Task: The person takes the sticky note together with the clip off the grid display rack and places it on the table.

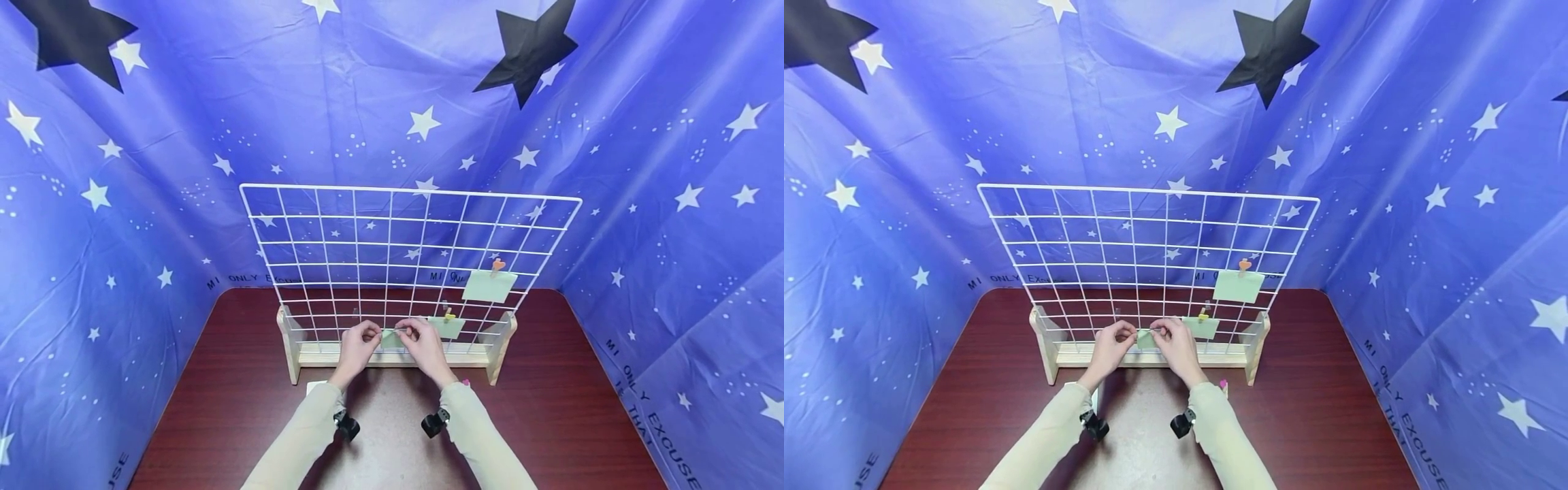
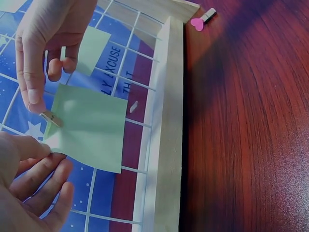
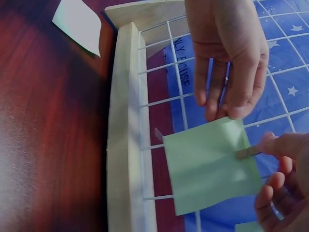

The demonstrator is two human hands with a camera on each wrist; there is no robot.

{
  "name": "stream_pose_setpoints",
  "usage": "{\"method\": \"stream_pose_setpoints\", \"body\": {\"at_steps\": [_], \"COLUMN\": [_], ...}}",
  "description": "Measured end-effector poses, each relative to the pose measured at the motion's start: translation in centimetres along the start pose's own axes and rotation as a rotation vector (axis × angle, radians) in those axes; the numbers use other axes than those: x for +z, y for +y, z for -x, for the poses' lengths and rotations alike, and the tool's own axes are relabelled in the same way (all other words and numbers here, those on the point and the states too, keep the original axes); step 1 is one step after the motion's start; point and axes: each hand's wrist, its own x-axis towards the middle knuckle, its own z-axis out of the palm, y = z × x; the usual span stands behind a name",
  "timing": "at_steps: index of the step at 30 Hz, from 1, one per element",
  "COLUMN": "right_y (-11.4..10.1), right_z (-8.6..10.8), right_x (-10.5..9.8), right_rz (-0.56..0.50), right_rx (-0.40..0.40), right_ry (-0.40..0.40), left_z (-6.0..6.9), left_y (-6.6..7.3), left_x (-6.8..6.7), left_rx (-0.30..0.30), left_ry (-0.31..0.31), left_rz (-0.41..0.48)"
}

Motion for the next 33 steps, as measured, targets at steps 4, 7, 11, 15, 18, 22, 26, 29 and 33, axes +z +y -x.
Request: {"method": "stream_pose_setpoints", "body": {"at_steps": [4, 7, 11, 15, 18, 22, 26, 29, 33], "right_y": [0.2, 0.2, 0.4, 0.6, 0.7, 0.7, 0.9, 0.9, 0.9], "right_z": [0.5, 0.8, 0.9, 1.0, 1.1, 1.2, 1.2, 1.2, 1.1], "right_x": [0.6, 1.0, 1.7, 2.2, 2.6, 3.1, 3.5, 3.7, 4.0], "right_rz": [-0.018, -0.028, -0.028, -0.028, -0.030, -0.017, -0.007, -0.025, -0.047], "right_rx": [0.000, -0.012, -0.050, -0.076, -0.093, -0.113, -0.122, -0.133, -0.154], "right_ry": [0.039, 0.082, 0.139, 0.184, 0.215, 0.251, 0.287, 0.312, 0.331], "left_z": [0.0, 0.0, 0.1, 0.2, 0.3, 0.5, 0.9, 1.3, 1.8], "left_y": [0.0, -0.1, -0.2, -0.1, -0.1, -0.4, -0.8, -1.2, -1.7], "left_x": [0.0, 0.0, -0.1, -0.2, -0.3, -0.4, -0.5, -0.7, -1.1], "left_rx": [0.004, 0.006, 0.011, 0.023, 0.041, 0.057, 0.055, 0.044, 0.030], "left_ry": [0.003, 0.000, 0.001, -0.002, -0.013, -0.022, -0.020, -0.017, -0.016], "left_rz": [-0.008, -0.010, -0.027, -0.042, -0.053, -0.046, -0.020, -0.010, -0.001]}}
